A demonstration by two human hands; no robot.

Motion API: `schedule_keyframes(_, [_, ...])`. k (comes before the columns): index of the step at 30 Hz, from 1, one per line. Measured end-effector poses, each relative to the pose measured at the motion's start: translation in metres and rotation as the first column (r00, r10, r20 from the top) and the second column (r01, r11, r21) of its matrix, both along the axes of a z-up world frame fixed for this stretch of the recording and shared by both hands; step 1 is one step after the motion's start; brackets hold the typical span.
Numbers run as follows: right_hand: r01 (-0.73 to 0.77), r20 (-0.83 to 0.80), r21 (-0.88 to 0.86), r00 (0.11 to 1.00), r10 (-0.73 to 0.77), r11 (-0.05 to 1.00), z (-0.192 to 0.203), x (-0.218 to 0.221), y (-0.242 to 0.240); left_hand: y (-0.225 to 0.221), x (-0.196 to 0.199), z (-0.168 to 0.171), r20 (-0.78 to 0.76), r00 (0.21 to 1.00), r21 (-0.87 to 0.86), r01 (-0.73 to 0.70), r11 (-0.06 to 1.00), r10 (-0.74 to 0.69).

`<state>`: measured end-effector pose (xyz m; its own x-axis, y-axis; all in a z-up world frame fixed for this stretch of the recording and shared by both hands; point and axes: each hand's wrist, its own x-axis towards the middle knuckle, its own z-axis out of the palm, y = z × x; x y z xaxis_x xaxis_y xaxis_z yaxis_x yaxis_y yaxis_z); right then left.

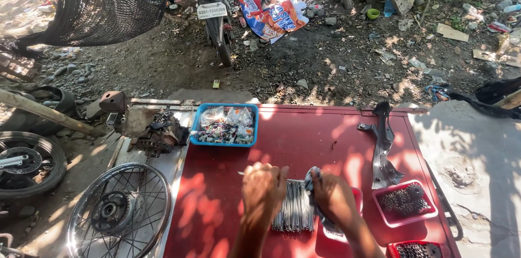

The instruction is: Cleaning individual motorcycle wheel spokes with a blue cloth at a workbench.

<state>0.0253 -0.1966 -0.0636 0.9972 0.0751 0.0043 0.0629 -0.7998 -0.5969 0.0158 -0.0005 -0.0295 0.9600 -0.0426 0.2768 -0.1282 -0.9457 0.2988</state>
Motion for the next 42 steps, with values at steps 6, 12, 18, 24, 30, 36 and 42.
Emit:
schedule_keyframes(6, [0.270, -0.094, 0.597, 0.959, -0.269, 0.755, -0.007, 0.027, -0.026, -0.041, -0.050, -0.032, 0.019, 0.992, -0.231, 0.125, 0.965, -0.124])
schedule_keyframes(12, [0.400, -0.326, 0.683, 0.916, -0.235, 0.611, 0.007, 0.013, -0.026, -0.040, -0.026, 0.066, -0.359, 0.905, -0.484, 0.028, 0.874, -0.228])
schedule_keyframes(18, [0.558, -0.560, 0.720, 0.818, -0.129, 0.413, 0.035, -0.004, -0.021, -0.018, -0.003, 0.025, -0.336, 0.931, -0.358, 0.010, 0.934, -0.139])
schedule_keyframes(24, [0.195, -0.350, 0.872, 0.890, 0.293, 0.449, -0.019, 0.004, -0.030, -0.002, 0.004, 0.018, -0.147, 0.989, -0.233, -0.047, 0.971, 0.013])
schedule_keyframes(30, [-0.010, -0.019, 0.424, 1.000, 0.020, 0.906, 0.059, -0.009, -0.003, -0.004, -0.001, -0.007, -0.292, 0.954, -0.319, -0.032, 0.947, -0.066])
schedule_keyframes(36, [0.196, -0.038, 0.202, 0.981, -0.192, 0.960, 0.046, -0.005, -0.008, -0.019, -0.021, -0.001, -0.226, 0.963, -0.309, 0.069, 0.949, -0.144])
schedule_keyframes(42, [0.293, -0.183, 0.158, 0.947, -0.263, 0.943, 0.060, -0.005, 0.006, -0.038, -0.030, -0.017, 0.585, 0.811, -0.574, 0.436, 0.693, -0.025])
